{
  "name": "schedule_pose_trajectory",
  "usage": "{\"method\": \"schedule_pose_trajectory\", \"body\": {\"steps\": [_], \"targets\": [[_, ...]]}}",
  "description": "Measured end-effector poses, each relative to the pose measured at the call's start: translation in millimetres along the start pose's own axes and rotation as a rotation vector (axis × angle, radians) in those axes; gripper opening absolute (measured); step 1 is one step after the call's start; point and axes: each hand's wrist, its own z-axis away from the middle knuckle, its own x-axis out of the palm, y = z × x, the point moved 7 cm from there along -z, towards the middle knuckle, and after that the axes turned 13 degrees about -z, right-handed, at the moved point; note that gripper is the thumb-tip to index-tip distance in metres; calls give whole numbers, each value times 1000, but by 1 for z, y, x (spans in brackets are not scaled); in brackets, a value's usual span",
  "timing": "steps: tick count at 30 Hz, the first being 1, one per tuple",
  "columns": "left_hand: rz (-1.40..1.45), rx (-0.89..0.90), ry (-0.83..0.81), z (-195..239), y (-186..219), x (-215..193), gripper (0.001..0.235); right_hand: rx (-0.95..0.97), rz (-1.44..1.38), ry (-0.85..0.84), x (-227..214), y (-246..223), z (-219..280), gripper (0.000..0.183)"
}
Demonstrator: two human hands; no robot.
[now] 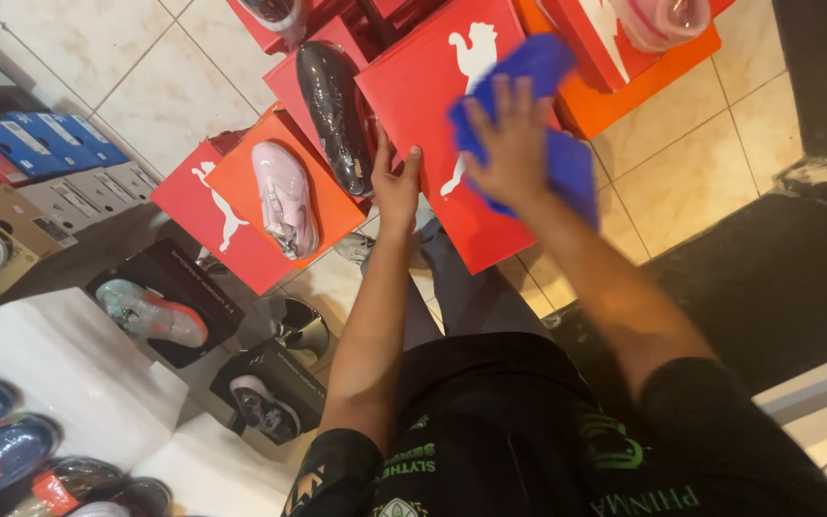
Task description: Cleaning shoes and wiping down shoe boxes in a storage room.
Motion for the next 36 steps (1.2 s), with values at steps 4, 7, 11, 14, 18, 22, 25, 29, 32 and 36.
{"method": "schedule_pose_trajectory", "body": {"steps": [4,7,11,14,18,22,25,29,32,36], "targets": [[-186,146,79,-9,-12,-11,76,-176,-34,-57,36,-50,15,76],[-158,192,56,-14,-16,-7,76,-295,-225,-27,23,-36,53,80],[-206,227,32,-11,-4,-1,76,-296,-419,167,-26,19,88,76],[-782,574,328,6,19,-6,77,-116,-249,332,-52,44,108,46],[-1062,746,370,28,44,32,62,-18,-175,295,-48,51,131,50],[-1338,828,9,42,30,92,73,102,-100,286,-26,56,133,45],[-1342,699,-217,35,16,102,59,132,-105,311,-17,63,127,36],[-483,578,-328,19,43,83,37,277,-471,306,-32,88,121,32],[125,359,-390,54,101,41,71,373,-1171,301,-69,76,117,41],[306,274,-501,98,167,-23,61,356,-1303,136,-132,28,107,40]]}}
